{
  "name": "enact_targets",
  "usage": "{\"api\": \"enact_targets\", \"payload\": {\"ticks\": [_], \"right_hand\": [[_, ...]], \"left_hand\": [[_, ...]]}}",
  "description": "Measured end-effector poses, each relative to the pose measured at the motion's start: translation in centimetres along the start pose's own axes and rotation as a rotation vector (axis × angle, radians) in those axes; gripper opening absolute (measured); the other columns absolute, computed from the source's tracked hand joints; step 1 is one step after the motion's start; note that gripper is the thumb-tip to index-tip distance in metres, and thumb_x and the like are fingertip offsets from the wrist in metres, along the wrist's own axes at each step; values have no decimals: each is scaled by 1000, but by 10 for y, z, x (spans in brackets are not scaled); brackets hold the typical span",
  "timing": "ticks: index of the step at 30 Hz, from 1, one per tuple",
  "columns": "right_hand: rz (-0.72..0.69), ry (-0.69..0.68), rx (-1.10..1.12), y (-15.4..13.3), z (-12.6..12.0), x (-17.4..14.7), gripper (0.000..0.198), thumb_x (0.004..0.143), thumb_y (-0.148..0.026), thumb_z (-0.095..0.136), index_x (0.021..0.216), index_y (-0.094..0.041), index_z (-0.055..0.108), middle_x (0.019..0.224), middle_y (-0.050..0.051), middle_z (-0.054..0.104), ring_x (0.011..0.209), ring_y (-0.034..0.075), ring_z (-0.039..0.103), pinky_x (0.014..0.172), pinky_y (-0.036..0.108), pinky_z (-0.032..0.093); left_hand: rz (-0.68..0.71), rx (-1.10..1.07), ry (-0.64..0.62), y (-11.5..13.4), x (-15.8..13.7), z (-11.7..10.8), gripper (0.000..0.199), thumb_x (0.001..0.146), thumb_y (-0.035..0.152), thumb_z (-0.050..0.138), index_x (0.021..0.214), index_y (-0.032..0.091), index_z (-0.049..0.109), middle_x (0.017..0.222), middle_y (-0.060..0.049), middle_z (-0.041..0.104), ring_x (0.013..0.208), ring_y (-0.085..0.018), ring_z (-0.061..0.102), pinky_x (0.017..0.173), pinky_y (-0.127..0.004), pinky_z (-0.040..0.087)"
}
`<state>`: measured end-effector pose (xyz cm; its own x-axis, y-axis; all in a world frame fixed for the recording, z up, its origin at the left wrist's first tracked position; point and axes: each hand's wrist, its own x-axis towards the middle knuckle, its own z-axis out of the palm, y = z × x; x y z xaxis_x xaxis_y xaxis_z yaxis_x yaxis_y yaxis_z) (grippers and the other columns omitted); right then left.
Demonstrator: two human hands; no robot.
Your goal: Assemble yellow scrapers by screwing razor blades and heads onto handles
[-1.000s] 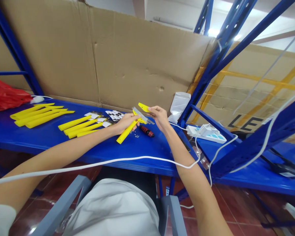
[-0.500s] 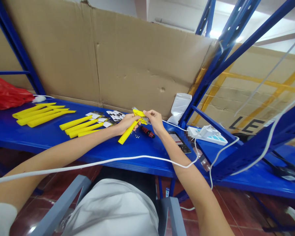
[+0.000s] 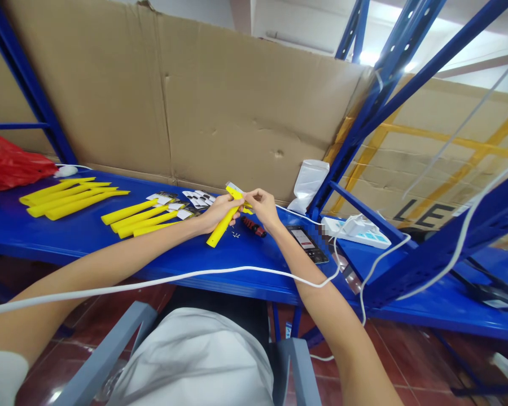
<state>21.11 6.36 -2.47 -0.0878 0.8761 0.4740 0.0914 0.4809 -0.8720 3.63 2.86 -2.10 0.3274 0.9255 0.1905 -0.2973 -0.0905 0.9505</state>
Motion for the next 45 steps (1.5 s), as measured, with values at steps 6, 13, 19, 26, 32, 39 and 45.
{"api": "enact_targets", "payload": {"ticks": [6,13,19,26,32,39,45], "right_hand": [[-28,5,10,-4,-1,-1,47,77,-65,91,87,-23,74,92,6,80,87,21,74,86,37,63],[-75,34,-3,-10,-4,-1,44,79,-64,89,82,-22,76,84,2,78,82,19,67,80,34,56],[-104,32,47,-14,-9,1,35,77,-55,93,88,-24,82,95,4,82,88,20,70,88,36,56],[-102,-13,124,-16,-10,1,32,75,-51,95,81,-24,80,102,4,84,91,20,72,89,36,58],[-84,-40,177,-20,-10,2,35,71,-52,98,78,-24,78,100,4,84,89,20,72,86,36,58],[-86,-51,209,-23,-11,1,32,71,-49,99,76,-25,78,98,3,82,89,19,70,86,37,57],[-76,-52,223,-27,-12,-1,29,69,-46,98,71,-25,78,98,4,81,90,21,69,84,37,56]], "left_hand": [[26,4,15,1,2,-3,18,107,32,70,101,16,64,82,-1,65,52,-8,55,42,-19,43],[52,4,-11,2,1,-4,17,106,31,71,102,16,64,83,-2,67,52,-8,56,41,-20,43],[71,8,-41,7,-3,-3,18,103,31,74,100,16,63,82,-1,67,52,-8,56,41,-21,43],[121,24,-91,9,-5,-4,30,97,37,82,105,16,63,79,0,68,51,-9,57,41,-22,45],[164,35,-116,10,-6,-3,36,91,40,87,104,16,64,79,0,68,51,-9,57,41,-22,45],[175,47,-119,12,-6,-2,39,89,42,88,104,15,64,78,0,69,50,-9,57,42,-23,44],[166,32,-123,14,-8,-1,40,89,42,89,108,15,65,78,0,70,51,-9,57,43,-23,44]]}}
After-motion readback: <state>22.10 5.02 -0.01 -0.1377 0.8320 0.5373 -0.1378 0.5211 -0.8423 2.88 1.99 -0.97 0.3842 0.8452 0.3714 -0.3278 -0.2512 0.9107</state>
